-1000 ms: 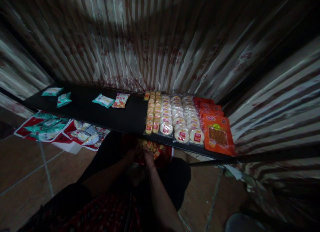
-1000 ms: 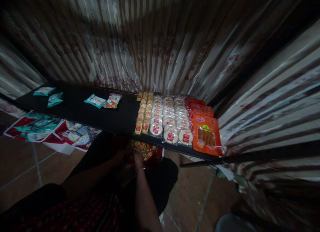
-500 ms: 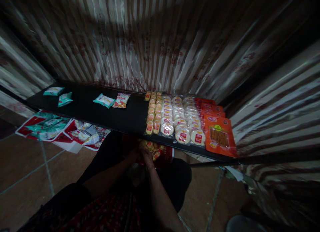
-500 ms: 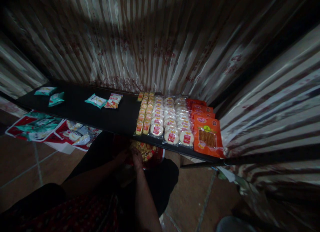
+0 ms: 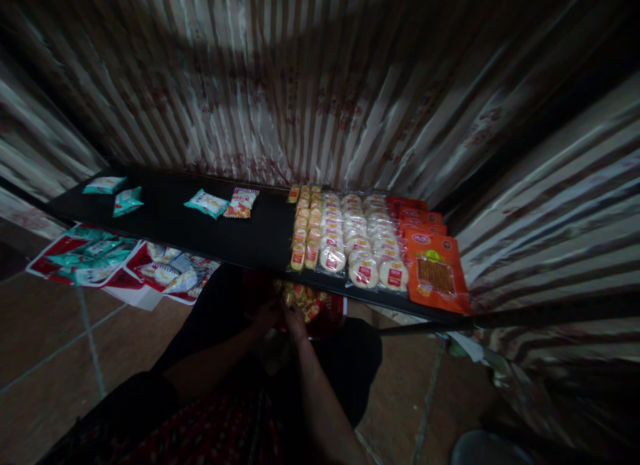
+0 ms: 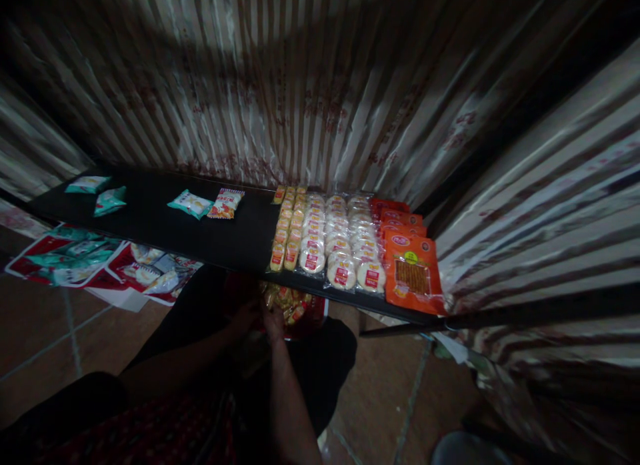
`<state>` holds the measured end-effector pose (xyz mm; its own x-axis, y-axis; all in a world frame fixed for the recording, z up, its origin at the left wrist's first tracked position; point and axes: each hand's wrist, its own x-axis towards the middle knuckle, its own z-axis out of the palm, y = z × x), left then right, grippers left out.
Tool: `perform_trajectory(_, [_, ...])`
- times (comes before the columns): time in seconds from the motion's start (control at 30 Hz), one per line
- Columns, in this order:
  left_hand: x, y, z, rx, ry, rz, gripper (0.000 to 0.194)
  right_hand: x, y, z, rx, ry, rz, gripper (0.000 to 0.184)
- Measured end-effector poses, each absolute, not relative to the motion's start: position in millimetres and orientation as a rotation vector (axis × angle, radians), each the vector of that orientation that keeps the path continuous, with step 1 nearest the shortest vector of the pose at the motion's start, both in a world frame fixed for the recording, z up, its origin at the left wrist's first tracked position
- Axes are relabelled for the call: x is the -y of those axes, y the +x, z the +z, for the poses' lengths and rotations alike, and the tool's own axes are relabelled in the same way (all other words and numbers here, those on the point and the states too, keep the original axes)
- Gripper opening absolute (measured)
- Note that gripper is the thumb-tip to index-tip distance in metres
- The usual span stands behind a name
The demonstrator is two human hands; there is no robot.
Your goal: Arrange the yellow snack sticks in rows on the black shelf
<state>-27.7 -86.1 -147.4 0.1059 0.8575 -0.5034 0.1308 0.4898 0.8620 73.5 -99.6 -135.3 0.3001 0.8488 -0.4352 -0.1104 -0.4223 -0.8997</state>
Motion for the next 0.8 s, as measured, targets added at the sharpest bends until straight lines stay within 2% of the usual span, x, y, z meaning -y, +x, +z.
perform_trajectory(0.3, [84.7,-27.9,-129.4,-1.512,1.047,0.559,0.03,100.5,70.9,-133.5,0.729,-1.736,1.181,0.025])
perform_trajectory(0.53, [89.4,-26.9,-120.7,-1.622,1.271,0.515,0.019,108.0,72.9,-128.1,0.785,-1.846,1.073,0.01])
perform_trajectory(0.8, [100.1,-32.3,-103.9,-1.691,1.348,0.641,0.019,113.2,72.8,-118.8,1.068,-1.827,0.877,0.018])
